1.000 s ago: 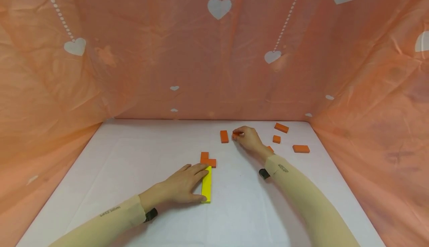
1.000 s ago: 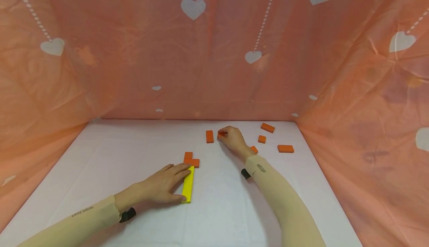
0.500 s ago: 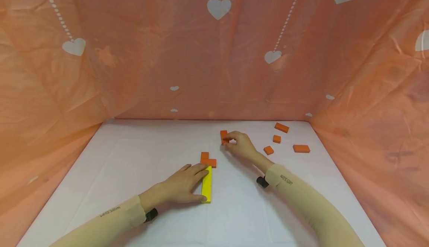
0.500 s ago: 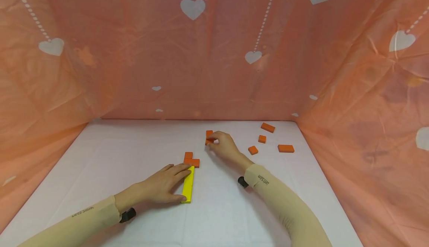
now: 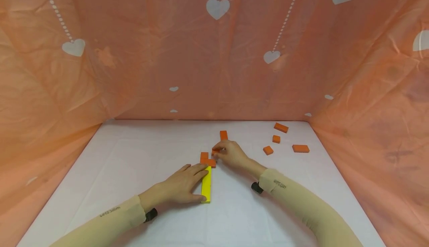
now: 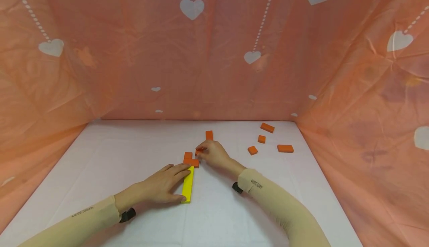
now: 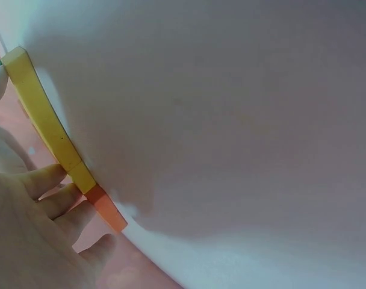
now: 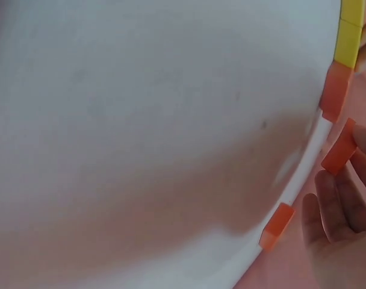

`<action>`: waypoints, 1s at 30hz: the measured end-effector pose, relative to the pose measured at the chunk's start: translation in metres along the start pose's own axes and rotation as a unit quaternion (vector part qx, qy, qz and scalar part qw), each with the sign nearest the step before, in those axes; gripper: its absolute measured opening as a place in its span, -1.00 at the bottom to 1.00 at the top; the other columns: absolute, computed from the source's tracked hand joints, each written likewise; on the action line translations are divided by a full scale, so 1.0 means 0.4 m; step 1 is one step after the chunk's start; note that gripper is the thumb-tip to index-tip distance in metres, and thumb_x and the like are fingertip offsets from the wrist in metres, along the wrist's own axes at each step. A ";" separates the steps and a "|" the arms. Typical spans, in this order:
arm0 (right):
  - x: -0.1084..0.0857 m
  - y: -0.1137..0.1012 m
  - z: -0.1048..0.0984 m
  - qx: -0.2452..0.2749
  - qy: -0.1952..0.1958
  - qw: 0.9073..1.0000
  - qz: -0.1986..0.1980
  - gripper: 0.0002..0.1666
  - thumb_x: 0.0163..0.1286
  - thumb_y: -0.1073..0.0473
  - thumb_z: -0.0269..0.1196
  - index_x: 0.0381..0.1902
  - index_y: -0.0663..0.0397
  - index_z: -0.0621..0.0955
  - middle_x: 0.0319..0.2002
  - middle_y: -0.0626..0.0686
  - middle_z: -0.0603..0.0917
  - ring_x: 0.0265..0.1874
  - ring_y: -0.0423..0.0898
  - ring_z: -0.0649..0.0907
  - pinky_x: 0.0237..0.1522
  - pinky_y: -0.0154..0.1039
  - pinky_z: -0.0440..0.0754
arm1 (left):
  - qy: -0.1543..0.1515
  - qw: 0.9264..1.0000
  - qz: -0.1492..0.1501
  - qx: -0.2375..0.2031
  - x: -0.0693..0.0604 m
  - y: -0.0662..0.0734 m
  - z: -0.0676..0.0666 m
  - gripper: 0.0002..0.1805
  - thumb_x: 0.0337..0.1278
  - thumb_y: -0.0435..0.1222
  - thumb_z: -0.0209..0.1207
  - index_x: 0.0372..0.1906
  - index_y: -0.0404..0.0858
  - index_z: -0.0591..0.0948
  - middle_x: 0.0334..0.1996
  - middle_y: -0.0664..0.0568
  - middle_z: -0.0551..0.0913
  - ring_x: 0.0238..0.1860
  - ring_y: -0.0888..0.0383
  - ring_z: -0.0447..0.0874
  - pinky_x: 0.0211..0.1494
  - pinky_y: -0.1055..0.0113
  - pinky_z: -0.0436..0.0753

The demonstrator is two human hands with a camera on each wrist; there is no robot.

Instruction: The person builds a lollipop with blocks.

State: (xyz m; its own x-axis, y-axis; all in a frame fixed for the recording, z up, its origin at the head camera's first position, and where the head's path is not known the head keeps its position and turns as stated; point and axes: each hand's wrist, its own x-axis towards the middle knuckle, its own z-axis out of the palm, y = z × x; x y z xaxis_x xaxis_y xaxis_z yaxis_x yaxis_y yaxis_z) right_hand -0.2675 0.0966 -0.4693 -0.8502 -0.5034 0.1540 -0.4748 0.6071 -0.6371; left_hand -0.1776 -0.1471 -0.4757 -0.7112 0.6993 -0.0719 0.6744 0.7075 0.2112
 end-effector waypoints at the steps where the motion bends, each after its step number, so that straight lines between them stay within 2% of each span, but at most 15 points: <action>1: 0.001 0.000 0.004 -0.003 -0.003 1.000 -0.004 -0.74 0.40 0.23 0.41 0.02 0.15 0.77 -0.01 0.05 0.77 0.02 0.00 0.70 0.20 -0.01 0.65 | -0.001 1.000 0.000 -0.001 0.000 0.000 0.000 -0.03 0.23 0.31 0.24 0.53 -0.23 0.40 0.60 -0.09 0.25 0.59 -0.02 0.20 0.58 -0.15 0.24; 7: 0.009 0.000 0.021 -0.019 -0.017 1.000 -0.015 -0.74 0.43 0.19 0.40 0.03 0.16 0.77 -0.01 0.07 0.77 0.02 0.01 0.71 0.15 -0.03 0.68 | 0.004 1.000 0.008 -0.002 0.001 -0.003 0.000 -0.05 0.23 0.29 0.25 0.51 -0.25 0.41 0.58 -0.11 0.27 0.58 -0.03 0.22 0.57 -0.16 0.26; 15: 0.015 0.000 0.032 -0.049 -0.038 0.998 -0.013 -0.73 0.49 0.14 0.35 0.05 0.12 0.77 -0.01 0.05 0.78 0.06 0.02 0.71 0.18 -0.01 0.66 | 0.006 1.000 0.015 -0.007 0.001 -0.001 -0.005 -0.06 0.24 0.28 0.26 0.50 -0.28 0.41 0.56 -0.13 0.29 0.57 -0.04 0.23 0.55 -0.18 0.28; 30: 0.016 -0.003 0.038 -0.054 -0.030 0.998 -0.015 -0.72 0.48 0.24 0.32 0.10 0.16 0.75 0.01 0.08 0.78 0.01 -0.02 0.73 0.13 -0.08 0.70 | 0.002 1.000 0.007 0.001 0.002 0.000 -0.003 -0.02 0.21 0.31 0.26 0.52 -0.26 0.40 0.59 -0.11 0.25 0.58 -0.03 0.21 0.56 -0.16 0.27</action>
State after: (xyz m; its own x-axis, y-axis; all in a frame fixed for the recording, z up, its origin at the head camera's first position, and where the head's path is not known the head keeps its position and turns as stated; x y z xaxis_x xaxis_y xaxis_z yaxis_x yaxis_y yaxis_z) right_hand -0.2689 0.0833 -0.4793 -0.8218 -0.5563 0.1231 -0.5236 0.6523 -0.5481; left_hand -0.1784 -0.1469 -0.4746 -0.7029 0.7084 -0.0642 0.6843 0.6981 0.2107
